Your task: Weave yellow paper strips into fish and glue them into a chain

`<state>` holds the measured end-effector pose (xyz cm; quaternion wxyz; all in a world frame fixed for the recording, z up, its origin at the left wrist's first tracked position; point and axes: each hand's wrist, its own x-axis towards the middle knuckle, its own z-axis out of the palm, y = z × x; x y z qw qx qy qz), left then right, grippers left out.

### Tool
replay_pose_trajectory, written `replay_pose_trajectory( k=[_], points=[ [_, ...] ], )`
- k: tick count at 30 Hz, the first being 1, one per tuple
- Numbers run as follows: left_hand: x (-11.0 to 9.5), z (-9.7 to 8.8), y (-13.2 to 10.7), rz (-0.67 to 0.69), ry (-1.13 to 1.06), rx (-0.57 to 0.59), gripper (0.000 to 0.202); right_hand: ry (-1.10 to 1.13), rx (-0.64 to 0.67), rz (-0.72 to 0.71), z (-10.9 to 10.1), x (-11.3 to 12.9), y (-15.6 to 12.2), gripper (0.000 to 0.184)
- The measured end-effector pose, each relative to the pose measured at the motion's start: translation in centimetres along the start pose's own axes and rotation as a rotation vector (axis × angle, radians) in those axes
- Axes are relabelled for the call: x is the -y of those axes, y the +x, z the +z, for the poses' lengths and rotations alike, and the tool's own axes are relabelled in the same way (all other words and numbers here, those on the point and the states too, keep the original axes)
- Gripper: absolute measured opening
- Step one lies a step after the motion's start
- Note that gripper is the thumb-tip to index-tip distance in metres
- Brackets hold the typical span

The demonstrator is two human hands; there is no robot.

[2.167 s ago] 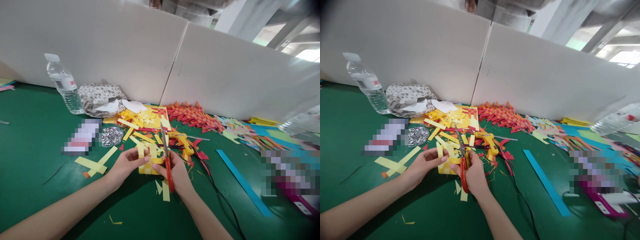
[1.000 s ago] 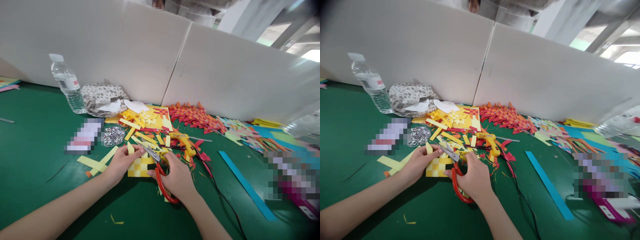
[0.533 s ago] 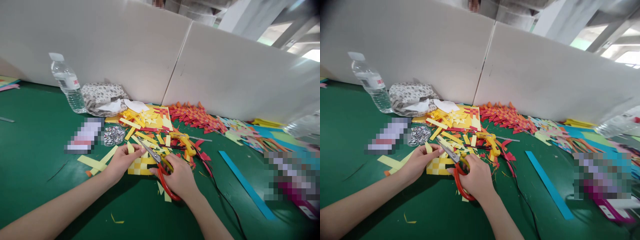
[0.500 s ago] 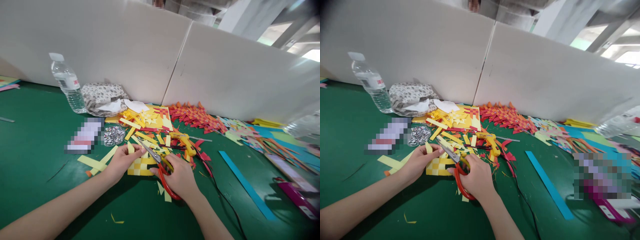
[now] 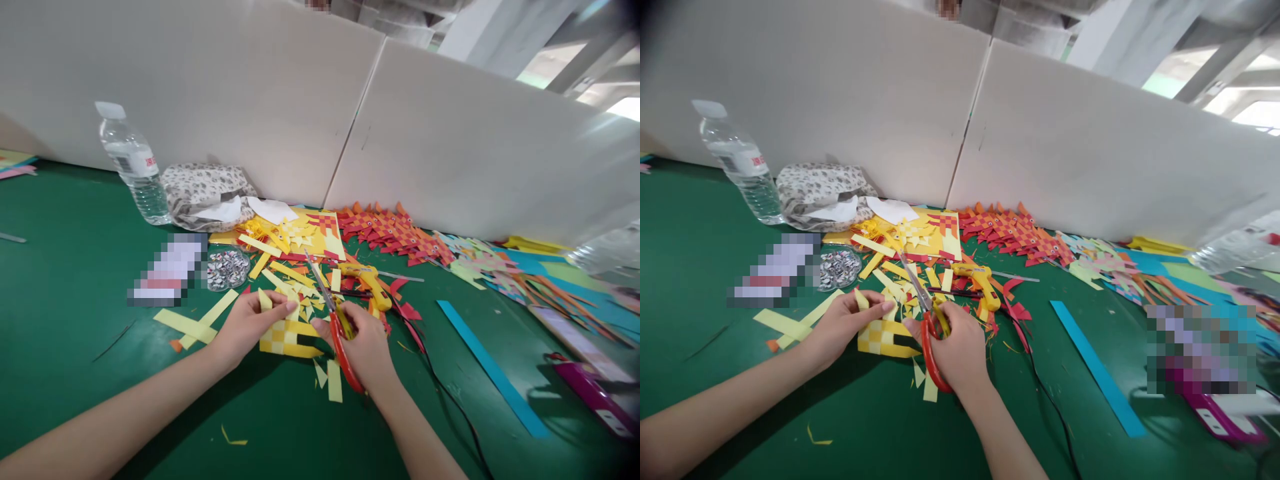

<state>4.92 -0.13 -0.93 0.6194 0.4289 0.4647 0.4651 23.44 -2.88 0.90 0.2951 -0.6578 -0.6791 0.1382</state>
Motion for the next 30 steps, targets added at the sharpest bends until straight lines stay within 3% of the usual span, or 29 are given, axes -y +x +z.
replay_pose_trajectory(
  k=[6,14,22,27,30],
  points=[
    [0.2,0.1,0.0,-0.053,-0.059,0.042,0.019,0.405,0.206,0.19,0.9,0.1,-0.1,0.031],
    [-0.2,0.0,0.1,-0.062,-0.019,0.039,0.028,0.747,0.154,0.344,0.4,0.4,0.5,0.039],
    [-0.2,-0.1,0.2,-0.071,-0.071,0.07,0.024,0.757,-0.011,0.373,0.6,-0.8,0.8,0.039],
    [0.0,-0.3,0.3,-0.087,-0.092,0.071,0.03,0.657,-0.18,0.307,0.4,-0.6,0.8,0.036],
    [0.1,-0.3,0.4,-0.076,-0.113,0.082,0.029,0.604,-0.181,0.261,0.2,-0.2,0.4,0.032]
  ],
)
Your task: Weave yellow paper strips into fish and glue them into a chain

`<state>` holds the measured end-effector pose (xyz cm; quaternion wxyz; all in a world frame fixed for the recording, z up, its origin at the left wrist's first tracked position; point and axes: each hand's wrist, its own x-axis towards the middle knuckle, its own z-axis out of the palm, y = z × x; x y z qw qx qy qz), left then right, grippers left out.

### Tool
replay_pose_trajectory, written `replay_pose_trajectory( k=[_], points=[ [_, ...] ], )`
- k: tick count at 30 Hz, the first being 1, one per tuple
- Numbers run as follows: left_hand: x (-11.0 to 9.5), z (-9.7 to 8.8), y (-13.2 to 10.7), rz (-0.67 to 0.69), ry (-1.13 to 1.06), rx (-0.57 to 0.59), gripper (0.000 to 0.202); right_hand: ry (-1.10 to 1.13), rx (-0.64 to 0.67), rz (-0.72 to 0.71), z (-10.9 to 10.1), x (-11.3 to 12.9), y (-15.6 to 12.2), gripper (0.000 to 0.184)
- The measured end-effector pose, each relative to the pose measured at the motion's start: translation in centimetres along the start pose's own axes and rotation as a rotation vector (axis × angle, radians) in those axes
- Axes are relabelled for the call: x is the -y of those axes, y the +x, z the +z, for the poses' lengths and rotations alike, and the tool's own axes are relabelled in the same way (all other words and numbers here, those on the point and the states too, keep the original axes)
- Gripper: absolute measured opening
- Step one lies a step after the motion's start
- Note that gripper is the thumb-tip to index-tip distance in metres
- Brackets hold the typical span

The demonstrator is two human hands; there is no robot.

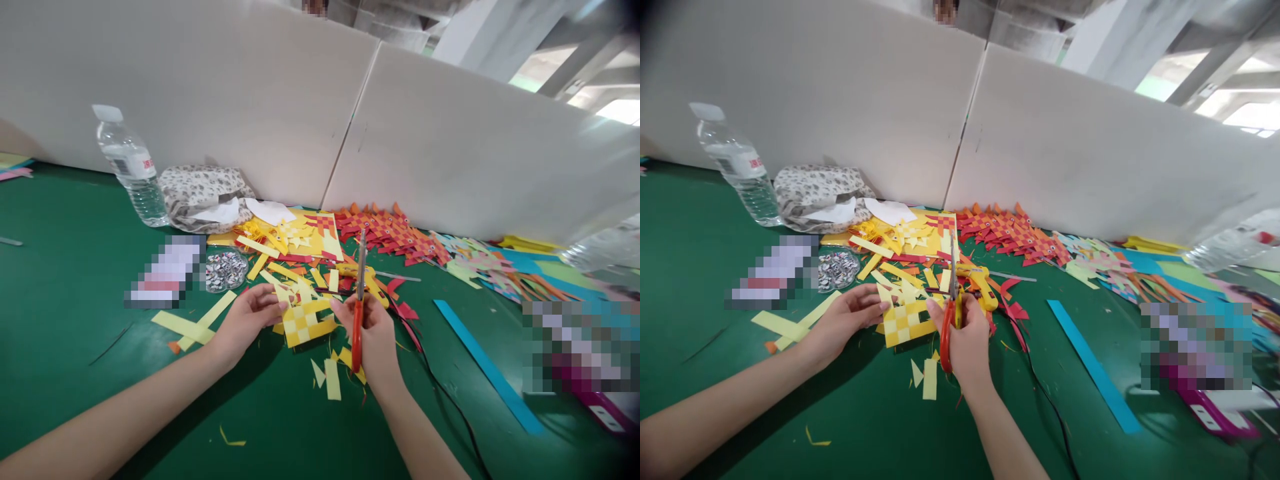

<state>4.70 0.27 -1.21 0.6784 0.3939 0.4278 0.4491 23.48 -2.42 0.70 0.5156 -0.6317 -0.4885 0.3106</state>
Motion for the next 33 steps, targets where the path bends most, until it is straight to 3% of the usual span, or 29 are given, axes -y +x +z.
replay_pose_trajectory(
  k=[11,18,23,28,33],
  points=[
    [0.2,-0.1,0.3,0.066,0.019,-0.13,0.031,-0.181,0.135,-0.105,0.1,0.0,-0.7,0.031],
    [0.5,-0.3,0.6,0.111,-0.01,-0.096,0.022,-0.645,0.202,-0.319,0.6,0.0,-1.3,0.028],
    [0.3,-0.4,0.7,0.076,-0.052,-0.15,0.027,-0.763,0.182,-0.372,0.9,-0.3,-1.3,0.027],
    [-0.2,0.2,-0.1,0.042,0.007,-0.11,0.028,-0.673,0.17,-0.278,1.0,-0.4,-1.3,0.026],
    [-0.1,0.5,-0.3,0.091,0.066,-0.044,0.028,-0.247,0.216,-0.022,1.3,-0.7,-0.8,0.032]
  ],
)
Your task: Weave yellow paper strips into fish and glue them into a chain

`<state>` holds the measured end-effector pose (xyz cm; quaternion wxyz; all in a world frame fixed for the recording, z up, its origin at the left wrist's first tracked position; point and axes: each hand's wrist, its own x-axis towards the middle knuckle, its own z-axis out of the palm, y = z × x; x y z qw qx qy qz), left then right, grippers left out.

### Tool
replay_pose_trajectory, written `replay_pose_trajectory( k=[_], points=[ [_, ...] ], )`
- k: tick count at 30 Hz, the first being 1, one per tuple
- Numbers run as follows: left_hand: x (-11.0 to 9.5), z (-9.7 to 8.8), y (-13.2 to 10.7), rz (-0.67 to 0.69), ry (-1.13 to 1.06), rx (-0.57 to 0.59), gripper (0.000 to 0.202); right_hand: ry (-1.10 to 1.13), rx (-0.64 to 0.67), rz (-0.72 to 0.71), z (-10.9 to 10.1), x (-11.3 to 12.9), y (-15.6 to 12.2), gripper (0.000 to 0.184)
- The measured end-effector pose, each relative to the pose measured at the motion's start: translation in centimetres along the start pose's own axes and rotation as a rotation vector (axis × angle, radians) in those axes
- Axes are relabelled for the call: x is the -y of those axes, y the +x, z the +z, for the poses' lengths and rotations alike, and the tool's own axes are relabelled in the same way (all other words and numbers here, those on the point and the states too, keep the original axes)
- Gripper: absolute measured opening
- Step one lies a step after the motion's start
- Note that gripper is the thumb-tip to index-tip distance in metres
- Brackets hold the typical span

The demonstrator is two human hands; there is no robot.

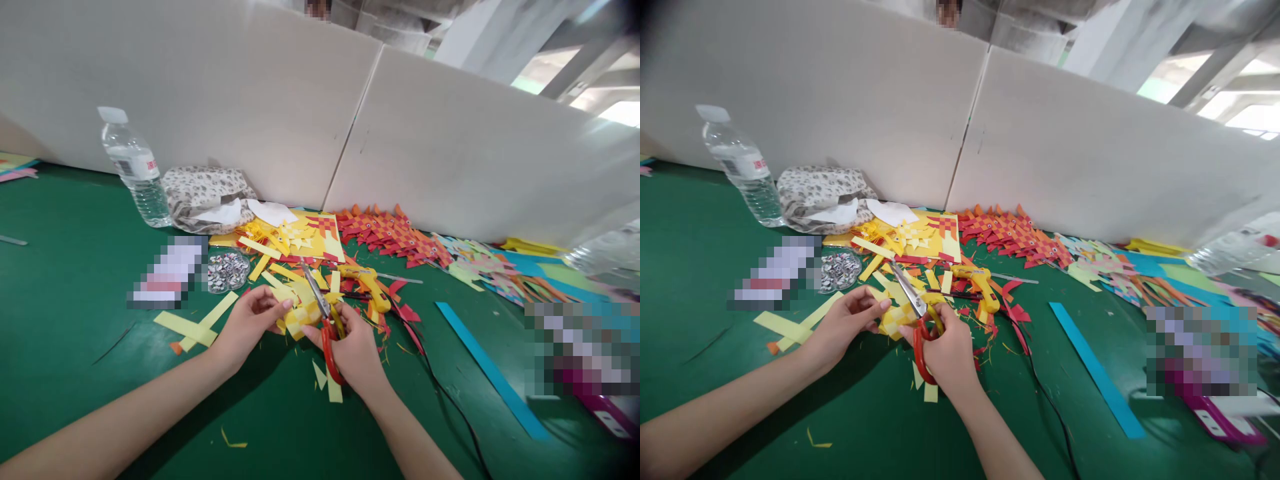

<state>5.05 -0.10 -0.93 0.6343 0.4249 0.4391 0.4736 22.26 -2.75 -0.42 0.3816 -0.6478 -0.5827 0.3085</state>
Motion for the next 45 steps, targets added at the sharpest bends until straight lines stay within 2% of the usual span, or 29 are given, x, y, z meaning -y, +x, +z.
replay_pose_trajectory(
  k=[4,8,17,21,34,38,42,45],
  points=[
    [0.2,-0.1,0.2,-0.02,0.01,0.002,0.027,0.322,-0.015,0.089,-0.3,-0.1,0.5,0.037],
    [0.1,-0.1,0.2,-0.058,0.0,0.013,0.031,0.471,-0.047,0.11,-0.7,0.2,0.7,0.041],
    [-0.6,0.3,-0.3,-0.193,-0.143,0.196,0.037,0.472,-0.043,0.12,-0.6,0.4,0.7,0.039],
    [-0.4,0.3,-0.2,-0.188,-0.173,0.243,0.039,0.471,-0.001,0.139,-0.5,0.8,0.7,0.04],
    [0.0,-0.1,0.1,-0.06,-0.055,0.127,0.036,0.425,-0.064,0.083,-0.7,-0.2,0.9,0.041],
    [0.3,-0.3,0.3,-0.038,0.012,0.032,0.025,0.282,-0.114,0.004,-0.8,-0.1,0.5,0.036],
    [0.2,-0.6,0.6,-0.038,0.01,-0.064,0.026,-0.102,-0.21,-0.203,-1.3,0.3,-0.2,0.031],
    [-0.1,-0.7,0.6,-0.052,-0.014,-0.095,0.024,-0.398,-0.193,-0.338,-1.5,0.4,-0.5,0.032]
  ],
)
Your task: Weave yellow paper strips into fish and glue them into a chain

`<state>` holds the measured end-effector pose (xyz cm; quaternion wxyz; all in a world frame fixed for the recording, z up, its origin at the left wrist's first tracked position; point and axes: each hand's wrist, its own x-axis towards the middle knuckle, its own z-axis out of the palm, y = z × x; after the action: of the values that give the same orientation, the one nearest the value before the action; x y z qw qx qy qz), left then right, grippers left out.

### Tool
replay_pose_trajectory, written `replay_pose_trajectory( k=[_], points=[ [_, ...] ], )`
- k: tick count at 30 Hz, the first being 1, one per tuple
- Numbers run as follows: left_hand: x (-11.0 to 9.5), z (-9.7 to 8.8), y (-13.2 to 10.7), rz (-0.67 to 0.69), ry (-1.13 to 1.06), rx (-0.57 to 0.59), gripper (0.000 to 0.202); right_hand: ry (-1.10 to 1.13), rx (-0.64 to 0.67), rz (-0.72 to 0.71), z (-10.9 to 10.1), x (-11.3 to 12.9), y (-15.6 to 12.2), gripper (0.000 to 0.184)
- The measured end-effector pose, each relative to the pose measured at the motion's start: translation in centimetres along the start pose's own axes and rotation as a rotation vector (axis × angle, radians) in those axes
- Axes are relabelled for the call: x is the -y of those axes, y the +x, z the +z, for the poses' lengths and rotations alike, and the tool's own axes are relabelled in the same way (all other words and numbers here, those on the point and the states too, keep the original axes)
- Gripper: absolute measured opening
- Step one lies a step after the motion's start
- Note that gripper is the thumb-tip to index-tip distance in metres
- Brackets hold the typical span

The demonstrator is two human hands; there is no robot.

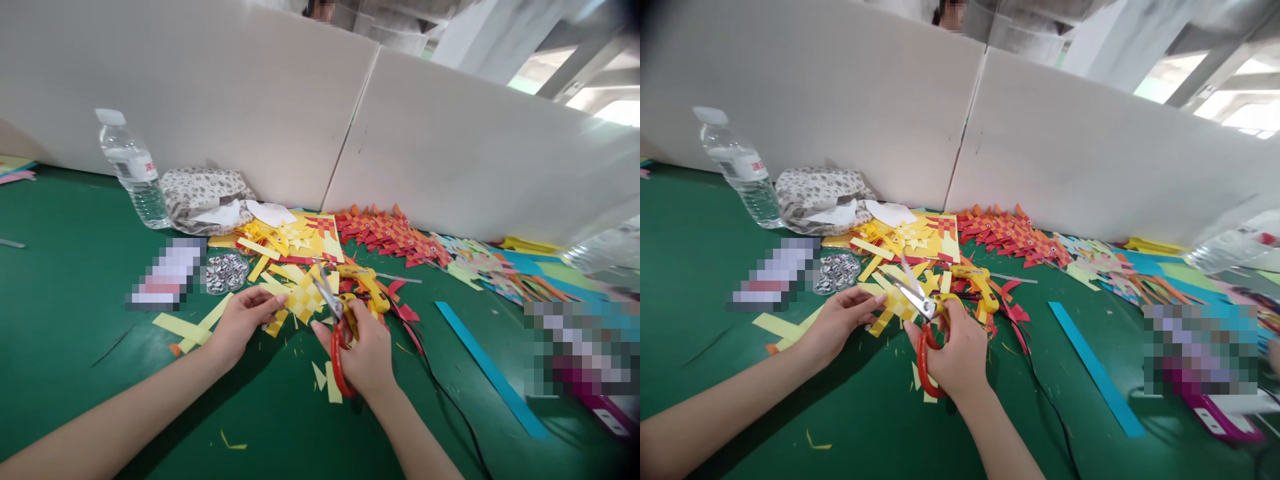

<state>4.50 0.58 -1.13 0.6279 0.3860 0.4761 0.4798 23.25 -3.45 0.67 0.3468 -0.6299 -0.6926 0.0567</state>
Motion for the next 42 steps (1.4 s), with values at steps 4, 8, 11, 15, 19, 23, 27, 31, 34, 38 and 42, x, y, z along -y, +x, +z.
replay_pose_trajectory(
  k=[4,8,11,15,19,23,27,31,34,38,42],
  points=[
    [-0.2,0.1,-0.2,0.06,0.006,0.005,0.023,-0.221,0.089,-0.099,0.4,-0.3,0.0,0.033],
    [-0.2,0.0,-0.1,0.191,0.033,0.054,0.026,-0.298,0.13,-0.146,0.6,-0.6,0.2,0.037],
    [-0.1,-0.2,0.1,0.312,0.107,0.071,0.03,-0.329,0.134,-0.177,0.3,-0.7,0.4,0.039],
    [-0.2,-0.6,0.2,0.351,0.205,0.074,0.034,-0.374,0.139,-0.207,0.0,-0.7,0.5,0.041],
    [-0.8,-0.5,-0.1,0.362,0.228,0.075,0.035,-0.393,0.146,-0.219,-0.1,-0.7,0.6,0.041],
    [-1.2,-0.2,-0.4,0.358,0.204,0.067,0.036,-0.384,0.14,-0.234,0.1,-0.7,0.5,0.041],
    [-1.0,-0.1,-0.5,0.324,0.142,0.078,0.039,-0.389,0.129,-0.239,0.1,-0.7,0.5,0.042],
    [-0.6,0.0,-0.4,0.292,0.09,0.089,0.042,-0.395,0.133,-0.243,0.1,-0.6,0.4,0.042],
    [-0.5,0.0,-0.4,0.29,0.07,0.086,0.042,-0.396,0.148,-0.231,0.2,-0.6,0.4,0.041],
    [-0.4,0.1,-0.6,0.273,0.047,0.078,0.043,-0.393,0.154,-0.225,0.2,-0.4,0.4,0.039],
    [-0.4,0.4,-0.9,0.241,0.011,0.043,0.046,-0.403,0.147,-0.221,0.1,-0.4,0.4,0.039]
  ],
)
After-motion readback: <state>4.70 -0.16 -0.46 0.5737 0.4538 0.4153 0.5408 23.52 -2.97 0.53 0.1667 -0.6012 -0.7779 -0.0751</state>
